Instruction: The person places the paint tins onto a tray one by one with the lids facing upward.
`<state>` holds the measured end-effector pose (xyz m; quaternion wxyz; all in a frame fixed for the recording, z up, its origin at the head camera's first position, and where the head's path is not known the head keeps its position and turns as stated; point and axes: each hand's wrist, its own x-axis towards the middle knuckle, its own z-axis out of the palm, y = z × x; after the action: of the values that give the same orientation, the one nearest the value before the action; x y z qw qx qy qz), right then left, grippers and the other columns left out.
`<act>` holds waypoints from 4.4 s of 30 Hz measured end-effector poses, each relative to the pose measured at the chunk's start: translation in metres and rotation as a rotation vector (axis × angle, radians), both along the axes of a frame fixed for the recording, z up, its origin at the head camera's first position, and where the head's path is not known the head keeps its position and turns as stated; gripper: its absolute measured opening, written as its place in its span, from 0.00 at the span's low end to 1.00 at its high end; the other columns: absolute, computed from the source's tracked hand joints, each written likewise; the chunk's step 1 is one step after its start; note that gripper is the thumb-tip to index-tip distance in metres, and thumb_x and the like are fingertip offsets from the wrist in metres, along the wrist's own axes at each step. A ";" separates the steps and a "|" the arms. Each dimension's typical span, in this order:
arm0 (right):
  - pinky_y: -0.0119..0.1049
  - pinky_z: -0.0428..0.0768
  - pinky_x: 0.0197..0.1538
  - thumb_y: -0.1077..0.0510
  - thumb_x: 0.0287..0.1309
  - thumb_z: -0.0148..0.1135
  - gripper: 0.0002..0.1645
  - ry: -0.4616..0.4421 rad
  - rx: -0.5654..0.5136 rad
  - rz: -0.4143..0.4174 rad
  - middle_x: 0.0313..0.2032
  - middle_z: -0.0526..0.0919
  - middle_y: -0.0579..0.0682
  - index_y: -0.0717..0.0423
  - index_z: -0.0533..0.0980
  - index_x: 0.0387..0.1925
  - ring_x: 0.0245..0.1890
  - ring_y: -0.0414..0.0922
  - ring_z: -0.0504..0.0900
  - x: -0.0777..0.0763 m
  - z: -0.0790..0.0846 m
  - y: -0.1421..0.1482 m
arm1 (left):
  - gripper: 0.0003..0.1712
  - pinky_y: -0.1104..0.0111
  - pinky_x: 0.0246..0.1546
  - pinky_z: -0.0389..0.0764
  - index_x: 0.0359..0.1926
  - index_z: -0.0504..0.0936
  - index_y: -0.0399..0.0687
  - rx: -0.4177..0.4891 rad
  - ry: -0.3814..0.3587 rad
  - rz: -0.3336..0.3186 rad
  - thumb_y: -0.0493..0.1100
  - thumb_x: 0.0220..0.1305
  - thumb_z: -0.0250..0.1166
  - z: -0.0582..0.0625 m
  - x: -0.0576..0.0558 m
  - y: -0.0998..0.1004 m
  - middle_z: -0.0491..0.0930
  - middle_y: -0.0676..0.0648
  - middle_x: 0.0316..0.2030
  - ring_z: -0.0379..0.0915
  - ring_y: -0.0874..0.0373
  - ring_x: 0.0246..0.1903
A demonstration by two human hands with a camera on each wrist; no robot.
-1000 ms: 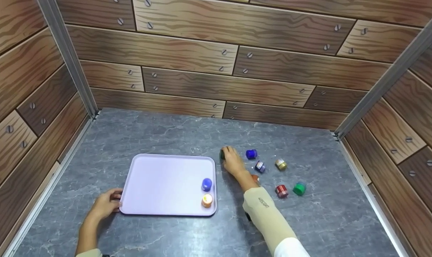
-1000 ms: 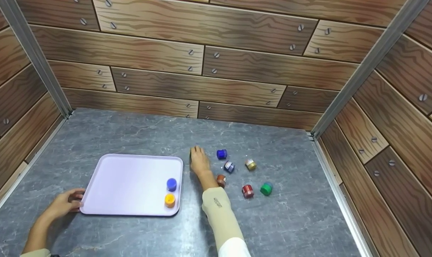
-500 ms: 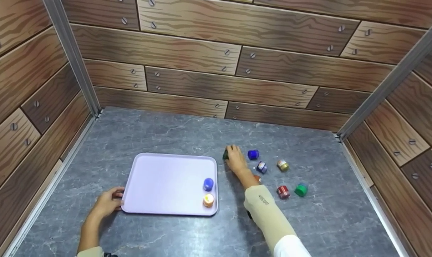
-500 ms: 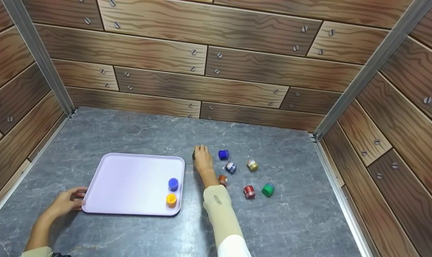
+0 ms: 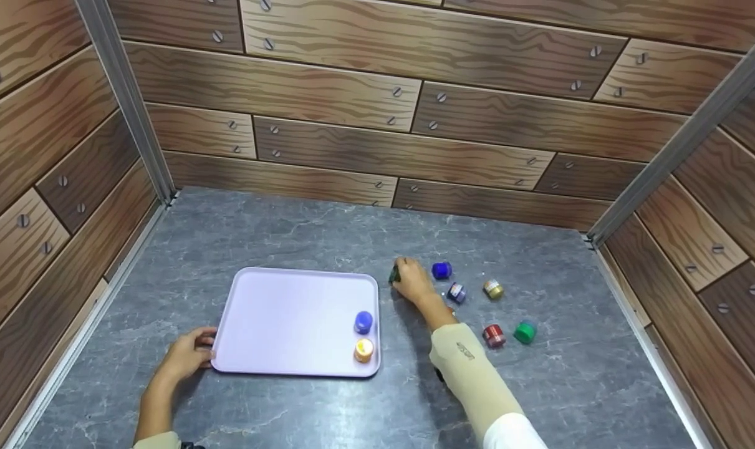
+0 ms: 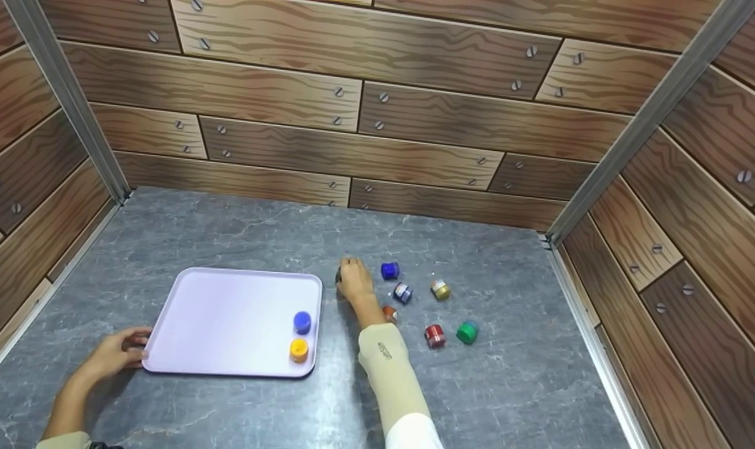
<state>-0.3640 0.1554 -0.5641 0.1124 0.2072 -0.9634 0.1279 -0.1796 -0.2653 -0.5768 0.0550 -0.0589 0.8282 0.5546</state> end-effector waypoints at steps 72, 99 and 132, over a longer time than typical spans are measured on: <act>0.38 0.79 0.42 0.64 0.43 0.68 0.20 -0.300 -0.643 0.035 0.36 0.80 0.60 0.68 0.74 0.40 0.37 0.52 0.80 0.060 0.017 -0.021 | 0.25 0.63 0.28 0.80 0.51 0.65 0.17 0.005 0.029 0.015 0.19 0.48 0.54 0.003 0.003 0.002 0.73 0.33 0.36 0.75 0.47 0.33; 0.42 0.78 0.45 0.66 0.44 0.69 0.20 -0.357 -0.745 0.228 0.36 0.79 0.57 0.66 0.74 0.41 0.38 0.52 0.79 0.099 0.014 -0.073 | 0.25 0.65 0.28 0.80 0.52 0.64 0.17 0.010 0.024 0.014 0.19 0.48 0.53 0.002 0.003 0.001 0.73 0.32 0.37 0.76 0.49 0.32; 0.27 0.75 0.41 0.65 0.40 0.71 0.21 -0.460 -0.351 0.398 0.33 0.77 0.47 0.58 0.69 0.35 0.37 0.39 0.77 0.115 0.002 -0.097 | 0.25 0.65 0.27 0.80 0.51 0.64 0.16 0.024 0.036 0.017 0.19 0.48 0.53 0.002 0.003 0.003 0.73 0.33 0.36 0.75 0.48 0.33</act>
<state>-0.2489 0.0585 -0.5625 -0.1008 0.3343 -0.8676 0.3541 -0.1770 -0.2625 -0.5745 0.0361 -0.0552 0.8219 0.5659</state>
